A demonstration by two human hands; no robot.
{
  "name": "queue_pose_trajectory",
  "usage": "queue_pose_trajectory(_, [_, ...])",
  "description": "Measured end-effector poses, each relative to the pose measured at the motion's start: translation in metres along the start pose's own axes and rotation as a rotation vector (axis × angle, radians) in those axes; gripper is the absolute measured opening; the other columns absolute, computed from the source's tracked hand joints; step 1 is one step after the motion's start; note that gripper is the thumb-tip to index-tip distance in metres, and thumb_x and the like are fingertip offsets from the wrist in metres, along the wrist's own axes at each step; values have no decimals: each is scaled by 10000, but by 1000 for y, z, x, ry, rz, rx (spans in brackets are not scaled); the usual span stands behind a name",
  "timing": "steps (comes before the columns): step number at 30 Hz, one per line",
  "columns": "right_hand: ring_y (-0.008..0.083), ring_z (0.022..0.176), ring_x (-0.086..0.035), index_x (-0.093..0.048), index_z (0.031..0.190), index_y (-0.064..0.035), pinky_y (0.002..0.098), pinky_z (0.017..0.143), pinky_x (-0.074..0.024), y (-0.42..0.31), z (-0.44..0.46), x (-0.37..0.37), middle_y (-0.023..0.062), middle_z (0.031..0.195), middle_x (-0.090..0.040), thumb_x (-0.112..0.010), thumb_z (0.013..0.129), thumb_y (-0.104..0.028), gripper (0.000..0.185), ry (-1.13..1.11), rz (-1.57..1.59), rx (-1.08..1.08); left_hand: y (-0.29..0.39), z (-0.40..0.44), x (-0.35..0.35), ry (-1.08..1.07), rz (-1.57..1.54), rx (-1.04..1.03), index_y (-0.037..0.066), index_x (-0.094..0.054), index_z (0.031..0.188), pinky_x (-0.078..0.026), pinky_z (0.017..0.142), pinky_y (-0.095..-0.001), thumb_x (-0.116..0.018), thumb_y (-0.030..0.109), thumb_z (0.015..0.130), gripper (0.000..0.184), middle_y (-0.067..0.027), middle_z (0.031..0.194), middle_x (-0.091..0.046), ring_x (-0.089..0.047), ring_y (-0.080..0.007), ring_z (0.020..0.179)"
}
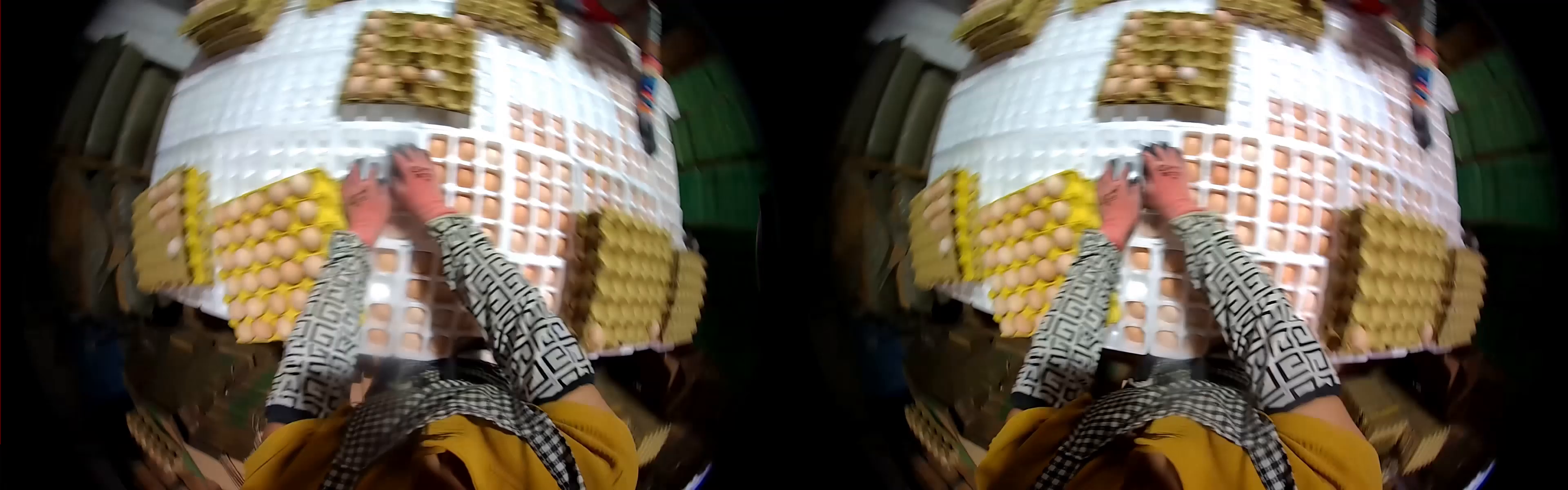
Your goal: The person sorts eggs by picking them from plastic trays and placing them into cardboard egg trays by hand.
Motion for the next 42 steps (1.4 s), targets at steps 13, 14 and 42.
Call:
queue_pose_trajectory(13, [287, 1174, -589, -541, 1355, -92, 369, 981, -480, 122, -385, 551, 137, 1299, -596, -710, 814, -206, 578, 371, -328, -1006, 350, -120, 112, -557, -705, -720, 94, -618, 1225, -349, 1092, -473, -826, 272, 633, 653, -126, 1248, -584, -493, -331, 1224])
queue_pose_trajectory(14, [279, 1162, -595, -550, 1341, -96, 375, 966, -483, 145, -405, 557, 135, 1273, -610, -726, 804, -267, 591, 206, -517, -1056, 393, -150, 112, -576, -601, -840, 93, -618, 1195, -348, 1088, -490, -820, 276, 637, 621, -131, 1190, -587, -503, -337, 1191])
queue_pose_trajectory(42, [349, 1147, -562, -527, 1341, -93, 444, 970, -444, -17, 19, 90, 171, 1309, -557, -642, 849, -193, 515, -17, 162, -70, 13, 0, -12, -28, 79, 144, 122, -499, 1367, -212, 1133, -569, -575, 329, 896, 520, -156, 1451, -406, -346, -389, 1356])
Point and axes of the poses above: each hand's wrist, its own z-axis towards the middle knuckle, its own x-axis out of the back of the hand, y = z × x, the point moved 8 cm from there along z, towards the middle knuckle
